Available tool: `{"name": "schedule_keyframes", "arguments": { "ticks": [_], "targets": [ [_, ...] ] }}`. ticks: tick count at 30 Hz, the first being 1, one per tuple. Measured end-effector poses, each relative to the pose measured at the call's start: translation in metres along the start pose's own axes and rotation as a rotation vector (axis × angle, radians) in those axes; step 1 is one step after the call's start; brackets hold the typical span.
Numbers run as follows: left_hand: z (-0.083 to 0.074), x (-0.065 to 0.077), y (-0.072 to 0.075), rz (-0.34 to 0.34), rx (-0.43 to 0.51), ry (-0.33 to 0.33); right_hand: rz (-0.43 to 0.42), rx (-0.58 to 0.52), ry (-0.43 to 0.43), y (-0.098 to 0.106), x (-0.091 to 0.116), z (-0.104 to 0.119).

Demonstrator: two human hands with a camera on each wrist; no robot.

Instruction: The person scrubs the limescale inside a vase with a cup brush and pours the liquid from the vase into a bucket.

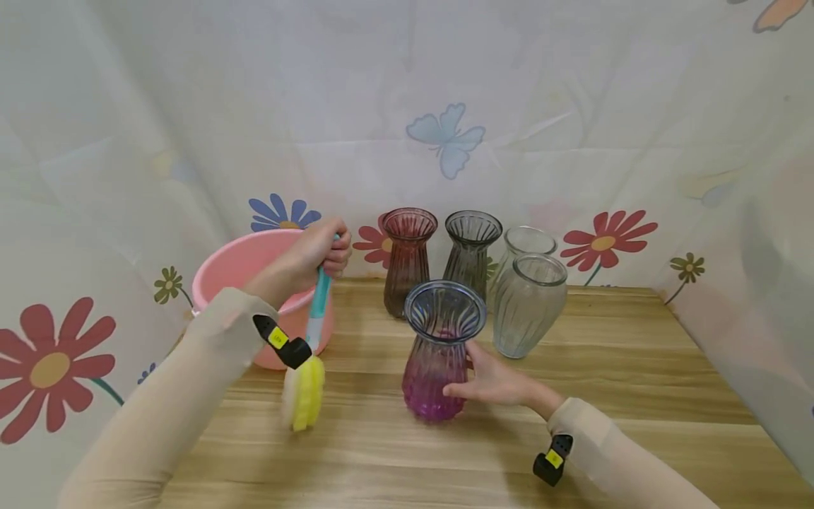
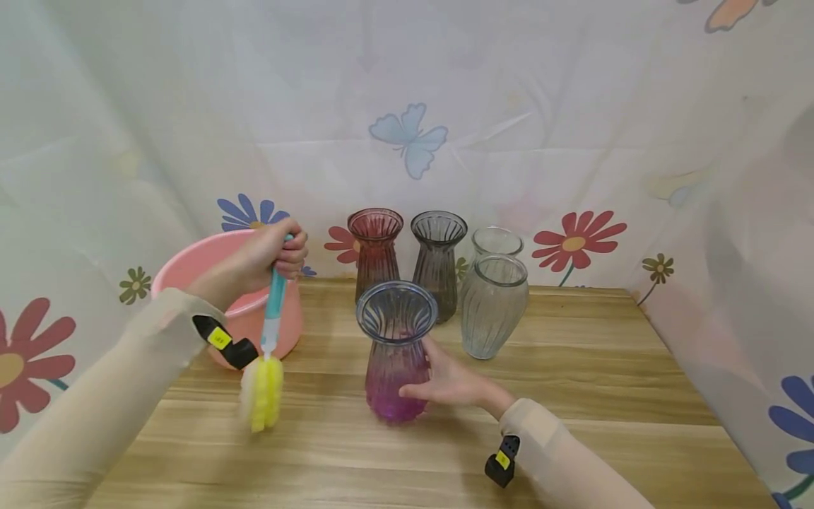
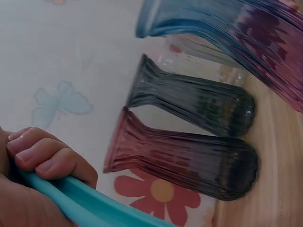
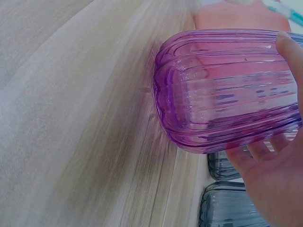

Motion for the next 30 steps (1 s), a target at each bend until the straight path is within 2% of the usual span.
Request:
{"name": "schedule_keyframes", "arguments": {
  "ticks": [5,9,11,14,17,19,21,23,27,29,30],
  "targets": [
    [0.032,-0.029,-0.017,-0.031,-0.137,0.142,0.002,-0.011,0.017,0.000,-0.001,-0.002],
    [0.057,-0.048,-0.022,-0.056,-0.160,0.176,-0.003,-0.021,0.027,0.000,-0.001,-0.002],
    [0.068,-0.057,-0.022,-0.083,-0.176,0.153,-0.006,-0.022,0.023,0.000,-0.001,-0.003],
    [0.083,-0.069,-0.020,-0.147,-0.226,0.078,-0.006,-0.021,0.012,0.000,-0.001,-0.004],
    [0.098,-0.080,-0.017,-0.205,-0.332,0.014,-0.010,-0.023,0.004,0.001,0.000,-0.004],
    [0.109,-0.085,-0.017,-0.220,-0.406,-0.008,-0.014,-0.022,0.004,0.001,0.000,-0.004],
    [0.120,-0.088,-0.019,-0.229,-0.502,-0.017,-0.017,-0.022,0.010,0.001,0.001,-0.005],
    [0.129,-0.089,-0.022,-0.260,-0.640,-0.038,-0.017,-0.019,0.016,0.002,0.001,-0.005],
    [0.146,-0.087,-0.025,-0.378,-0.934,-0.077,-0.013,-0.019,0.021,0.001,0.001,-0.004],
    [0.156,-0.086,-0.025,-0.423,-1.021,-0.095,-0.012,-0.024,0.014,0.001,0.001,-0.004],
    [0.161,-0.086,-0.025,-0.435,-1.033,-0.097,-0.012,-0.025,0.010,0.000,0.000,-0.004]
  ]
}}
Point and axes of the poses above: each hand's wrist, its own x-axis away from the middle knuckle, its own y-axis out of the back of the hand, z = x × y, the point moved 3 cm from there along -x, towards the middle knuckle, and after that the axes turned 3 degrees about -z, right-handed, at the moved point
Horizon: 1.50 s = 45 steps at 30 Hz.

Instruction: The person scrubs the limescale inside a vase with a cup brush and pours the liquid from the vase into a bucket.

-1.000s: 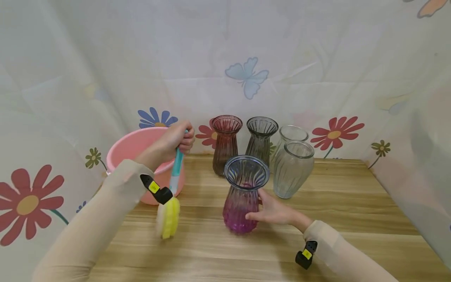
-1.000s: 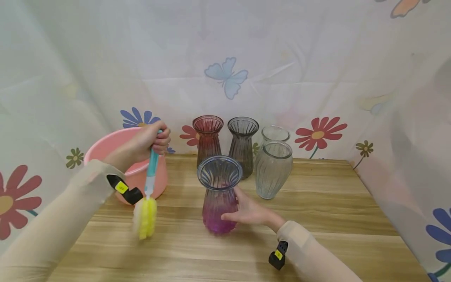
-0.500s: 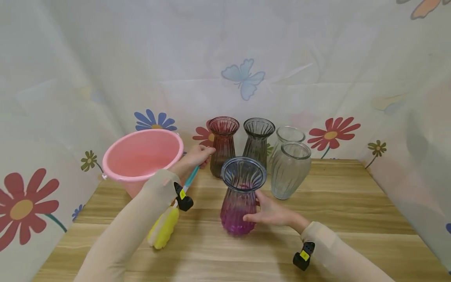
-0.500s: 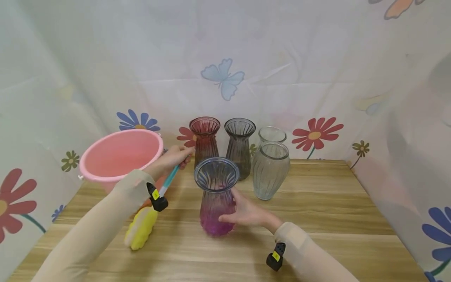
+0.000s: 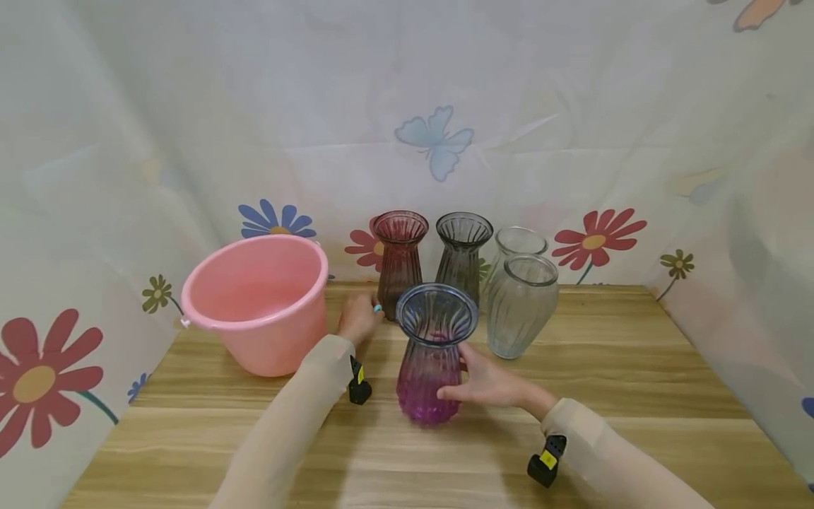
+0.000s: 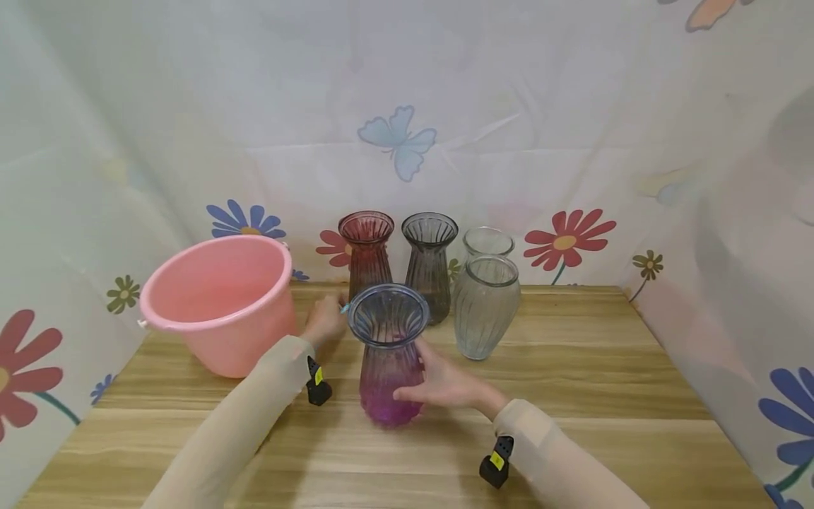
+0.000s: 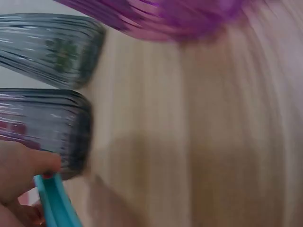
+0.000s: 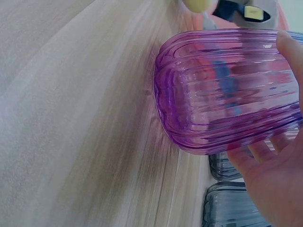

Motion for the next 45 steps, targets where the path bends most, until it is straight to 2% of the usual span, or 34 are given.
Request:
{"name": "schedule_keyframes", "arguments": {
  "ticks": [4,10,13,17,19,21,23,26,28,31,34,39,41,45],
  "targets": [
    [0.012,0.006,-0.012,-0.037,0.005,0.002,0.001,-0.008,-0.016,-0.002,-0.001,0.001],
    [0.024,0.010,-0.019,-0.020,-0.002,0.092,0.000,-0.003,-0.023,-0.004,0.000,0.002],
    [0.024,0.010,-0.018,-0.014,-0.035,0.109,0.003,-0.009,-0.025,-0.004,-0.001,0.002],
    [0.017,0.009,-0.009,-0.030,-0.053,0.076,0.000,-0.022,-0.023,-0.004,-0.001,0.001],
    [0.009,0.010,-0.002,-0.041,-0.033,0.045,0.000,-0.034,-0.030,-0.004,0.000,0.000],
    [-0.001,0.013,0.009,-0.056,-0.001,-0.010,-0.002,-0.043,-0.040,-0.004,0.000,0.000],
    [-0.013,0.018,0.021,-0.082,0.023,-0.099,-0.004,-0.053,-0.054,-0.004,0.001,0.000],
    [-0.029,0.033,0.047,-0.102,0.077,-0.219,-0.013,-0.058,-0.060,-0.004,0.001,0.000],
    [-0.037,0.043,0.067,-0.099,0.108,-0.272,-0.024,-0.057,-0.064,-0.004,0.001,-0.001],
    [-0.040,0.056,0.098,-0.112,0.134,-0.316,-0.045,-0.054,-0.057,-0.005,0.001,-0.003],
    [-0.035,0.064,0.126,-0.181,0.098,-0.342,-0.085,-0.046,-0.052,-0.005,0.000,-0.004],
    [-0.009,0.071,0.171,-0.294,0.050,-0.314,-0.156,-0.045,-0.046,-0.006,-0.003,-0.002],
    [0.007,0.071,0.186,-0.301,0.064,-0.272,-0.171,-0.047,-0.046,-0.006,-0.004,-0.002],
    [0.041,0.070,0.210,-0.303,0.038,-0.149,-0.179,-0.035,-0.035,-0.007,-0.006,-0.003]
  ]
}}
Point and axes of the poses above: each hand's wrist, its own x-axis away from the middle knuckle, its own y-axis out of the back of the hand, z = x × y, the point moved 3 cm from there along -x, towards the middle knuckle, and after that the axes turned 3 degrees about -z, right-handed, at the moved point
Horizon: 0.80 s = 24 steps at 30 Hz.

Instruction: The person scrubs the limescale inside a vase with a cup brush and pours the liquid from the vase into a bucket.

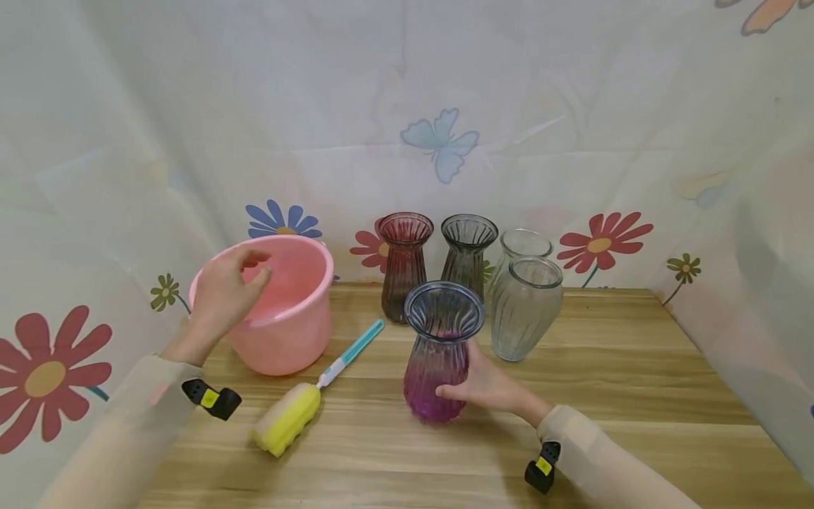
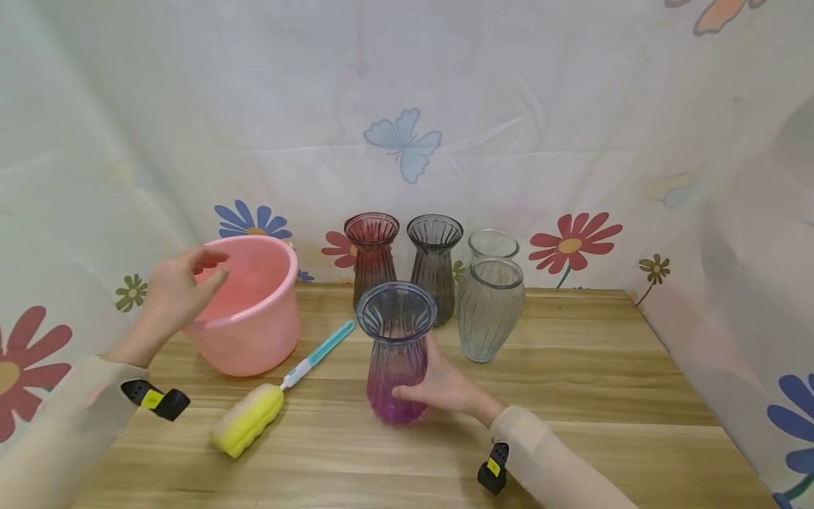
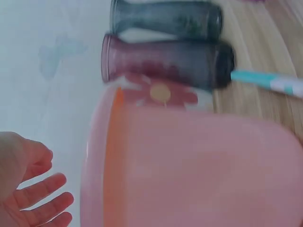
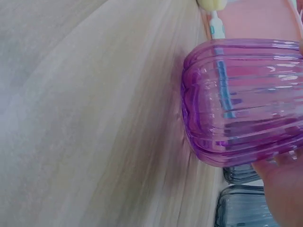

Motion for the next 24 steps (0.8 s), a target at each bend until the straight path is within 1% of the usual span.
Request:
{"name": "schedule_keyframes", "arguments": {
  "ticks": [3,6,8,11,14,17,19,24],
  "targets": [
    [0.025,-0.001,0.013,-0.005,-0.037,0.066,0.010,-0.008,0.025,-0.002,-0.001,-0.001],
    [0.048,-0.002,0.019,-0.002,-0.008,0.118,0.011,-0.007,0.060,-0.003,-0.002,-0.001],
    [0.061,-0.003,0.022,0.000,0.005,0.144,-0.008,-0.007,0.079,-0.004,-0.004,-0.001],
    [0.077,-0.004,0.023,0.015,0.011,0.184,-0.053,0.036,0.099,-0.005,-0.006,0.000],
    [0.090,-0.005,0.025,0.035,0.015,0.238,-0.100,0.088,0.101,-0.008,-0.009,0.002],
    [0.099,-0.006,0.028,0.057,0.028,0.284,-0.136,0.130,0.096,-0.011,-0.013,0.006],
    [0.103,-0.007,0.031,0.078,0.043,0.311,-0.155,0.157,0.087,-0.013,-0.016,0.009],
    [0.109,-0.011,0.034,0.149,0.080,0.364,-0.209,0.262,0.057,-0.017,-0.026,0.016]
  ]
}}
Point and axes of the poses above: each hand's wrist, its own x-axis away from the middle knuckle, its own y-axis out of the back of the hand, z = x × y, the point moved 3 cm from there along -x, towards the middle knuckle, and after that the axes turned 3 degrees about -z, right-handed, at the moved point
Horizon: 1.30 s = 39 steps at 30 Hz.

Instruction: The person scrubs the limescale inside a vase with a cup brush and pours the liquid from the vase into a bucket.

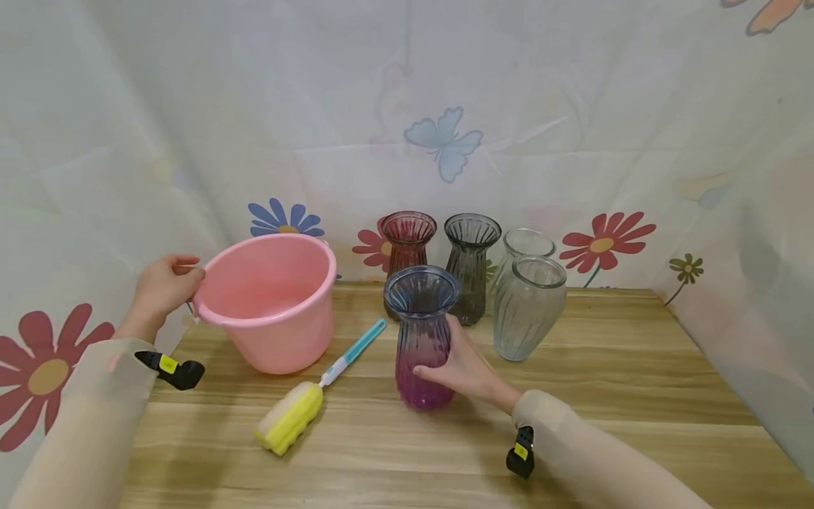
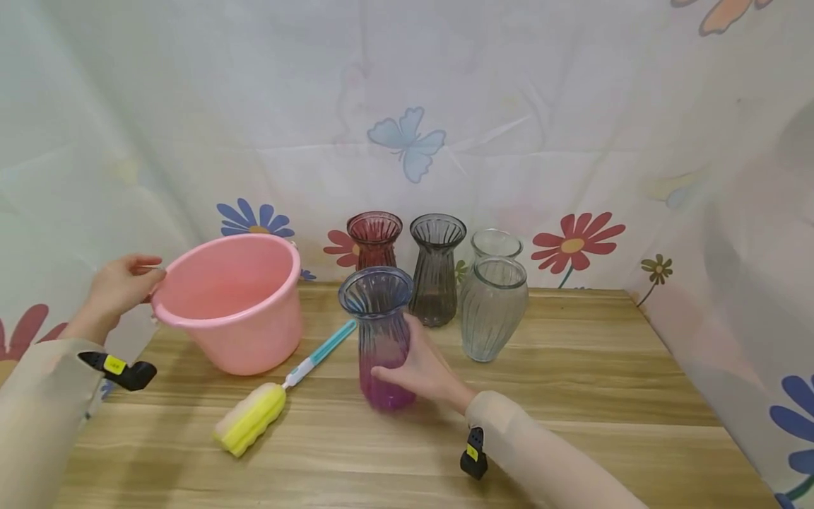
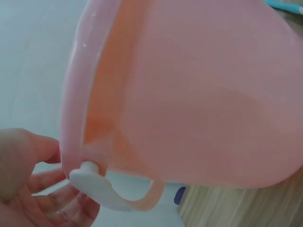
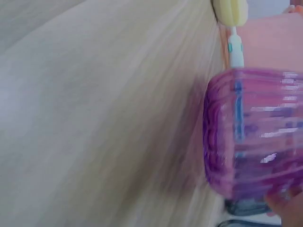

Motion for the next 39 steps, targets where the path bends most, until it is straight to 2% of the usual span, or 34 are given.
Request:
{"name": "schedule_keyframes", "arguments": {
  "ticks": [4,9,18,22,29,32,39],
  "targets": [
    [0.001,-0.005,0.000,0.053,0.026,0.028,-0.042,0.077,0.002,-0.002,-0.009,0.008],
    [0.004,-0.007,-0.002,0.102,0.052,0.063,-0.115,0.230,0.085,0.000,-0.021,0.028],
    [0.006,-0.006,-0.003,0.106,0.099,0.081,-0.280,0.540,0.179,0.012,-0.036,0.074],
    [0.006,-0.007,-0.004,0.107,0.097,0.078,-0.328,0.637,0.279,0.018,-0.042,0.091],
    [0.008,-0.008,-0.006,0.118,0.097,0.082,-0.444,0.813,0.519,0.023,-0.055,0.113],
    [0.008,-0.008,-0.007,0.123,0.089,0.086,-0.494,0.898,0.596,0.023,-0.063,0.121],
    [0.009,-0.007,-0.004,0.123,0.097,0.085,-0.545,1.088,0.760,0.021,-0.083,0.138]
  ]
}}
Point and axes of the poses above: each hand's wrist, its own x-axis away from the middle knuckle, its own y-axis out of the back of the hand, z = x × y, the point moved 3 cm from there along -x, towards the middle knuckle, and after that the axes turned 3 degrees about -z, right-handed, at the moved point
